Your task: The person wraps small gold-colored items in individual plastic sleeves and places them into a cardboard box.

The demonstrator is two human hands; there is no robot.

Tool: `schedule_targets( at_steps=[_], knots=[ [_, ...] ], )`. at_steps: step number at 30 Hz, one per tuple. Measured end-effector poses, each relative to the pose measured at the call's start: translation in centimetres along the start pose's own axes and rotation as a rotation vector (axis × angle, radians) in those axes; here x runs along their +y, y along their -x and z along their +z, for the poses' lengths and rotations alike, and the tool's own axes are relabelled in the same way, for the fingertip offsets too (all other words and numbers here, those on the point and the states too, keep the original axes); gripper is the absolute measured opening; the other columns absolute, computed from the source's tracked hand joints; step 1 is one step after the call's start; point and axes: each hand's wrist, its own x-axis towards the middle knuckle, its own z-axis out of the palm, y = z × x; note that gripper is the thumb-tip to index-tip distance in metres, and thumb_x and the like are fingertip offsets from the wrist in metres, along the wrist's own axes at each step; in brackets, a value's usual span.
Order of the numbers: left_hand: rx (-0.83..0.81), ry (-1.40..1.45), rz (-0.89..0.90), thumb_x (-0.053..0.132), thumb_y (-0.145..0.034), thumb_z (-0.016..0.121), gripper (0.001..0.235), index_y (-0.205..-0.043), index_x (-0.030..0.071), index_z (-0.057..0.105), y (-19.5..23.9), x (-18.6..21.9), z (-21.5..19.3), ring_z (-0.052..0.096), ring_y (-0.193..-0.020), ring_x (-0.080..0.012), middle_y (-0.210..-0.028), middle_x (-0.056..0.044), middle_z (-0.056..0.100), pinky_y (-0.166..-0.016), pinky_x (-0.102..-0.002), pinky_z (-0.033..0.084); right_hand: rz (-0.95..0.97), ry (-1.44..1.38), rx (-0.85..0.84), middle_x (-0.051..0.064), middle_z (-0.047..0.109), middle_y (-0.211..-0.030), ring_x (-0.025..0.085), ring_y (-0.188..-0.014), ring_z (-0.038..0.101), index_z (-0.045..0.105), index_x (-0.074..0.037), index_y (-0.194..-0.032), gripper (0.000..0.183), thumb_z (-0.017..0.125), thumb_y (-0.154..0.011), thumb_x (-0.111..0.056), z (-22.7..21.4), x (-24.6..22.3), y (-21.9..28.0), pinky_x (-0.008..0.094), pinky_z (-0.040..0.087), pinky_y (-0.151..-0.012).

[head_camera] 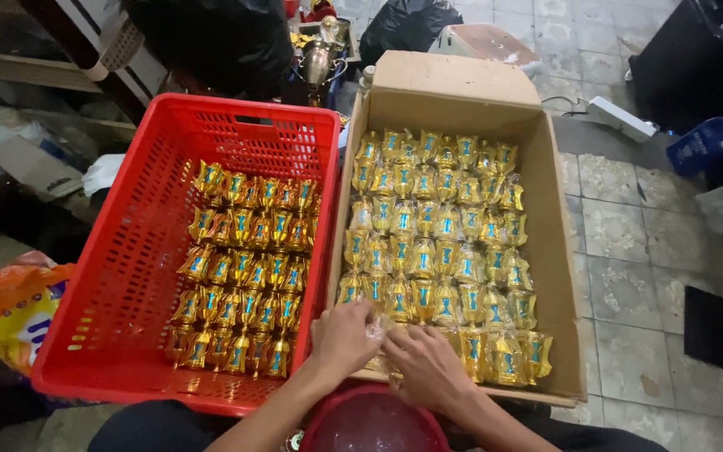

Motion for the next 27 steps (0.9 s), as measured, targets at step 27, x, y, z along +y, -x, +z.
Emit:
schedule_targets(
  at_steps=[27],
  knots=[
    [0.355,0.094,0.27,0.003,-0.079,0.076,0.02,-0.098,0.008,0.076,0.7,0.6,3.4,0.066,-0.07,-0.0162,-0.091,-0.007,0.076,-0.052,-0.023,0.055,0.126,0.14,0.048,0.008,0.068,-0.116,0.023,-0.079,0.062,0.072,-0.007,-0.104,0.029,0.073,-0.083,-0.027,0.4,0.2,-0.4,0.035,0.053,-0.068]
  ],
)
